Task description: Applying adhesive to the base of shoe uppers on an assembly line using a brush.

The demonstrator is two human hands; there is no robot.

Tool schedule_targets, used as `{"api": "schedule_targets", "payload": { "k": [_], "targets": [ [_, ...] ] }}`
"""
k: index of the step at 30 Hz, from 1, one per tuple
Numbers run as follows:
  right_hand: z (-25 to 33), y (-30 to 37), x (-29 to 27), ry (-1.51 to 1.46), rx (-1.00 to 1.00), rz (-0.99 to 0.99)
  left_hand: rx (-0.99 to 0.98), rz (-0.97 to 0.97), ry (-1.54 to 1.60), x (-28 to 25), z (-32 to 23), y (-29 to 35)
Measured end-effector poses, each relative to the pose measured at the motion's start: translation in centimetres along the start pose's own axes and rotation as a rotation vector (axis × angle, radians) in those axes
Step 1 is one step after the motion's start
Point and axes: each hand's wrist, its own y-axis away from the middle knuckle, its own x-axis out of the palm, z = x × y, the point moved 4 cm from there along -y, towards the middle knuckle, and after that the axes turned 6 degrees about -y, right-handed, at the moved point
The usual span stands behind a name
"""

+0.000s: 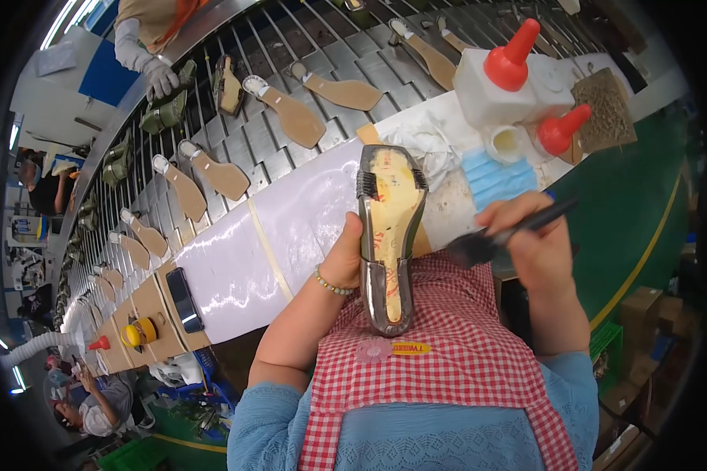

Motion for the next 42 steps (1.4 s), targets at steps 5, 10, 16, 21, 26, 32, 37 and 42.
{"api": "schedule_targets", "payload": {
  "k": [5, 10, 16, 21, 26, 32, 37, 42],
  "targets": [
    [-1.2, 0.5, 4.0, 0.296, 0.002, 0.216, -0.071, -0.122, -0.07, 2.0, -0.8, 0.6],
    [-1.7, 0.5, 5.3, 0.476, -0.051, 0.271, -0.079, -0.129, -0.076, 2.2, -0.6, 1.0],
    [-0.7, 0.4, 6.4, 0.724, -0.309, 0.265, -0.061, -0.149, -0.08, 2.7, -0.6, 0.9],
    [-1.0, 1.0, 6.7, 0.688, -0.276, 0.349, -0.083, -0.132, -0.083, 2.7, -0.7, 1.2],
    [-1.5, 1.2, 6.8, 0.579, -0.149, 0.443, -0.111, -0.111, -0.127, 2.1, -0.5, 1.5],
    [-1.1, 0.4, 7.0, 0.669, -0.229, 0.342, -0.092, -0.177, -0.074, 2.6, -0.3, 1.5],
    [-0.8, 0.9, 7.7, 0.752, -0.333, 0.361, -0.125, -0.144, -0.074, 2.2, -0.2, 2.0],
    [-1.2, 0.8, 7.7, 0.67, -0.206, 0.392, -0.112, -0.122, -0.091, 1.9, 0.2, 2.2]
  ]
}}
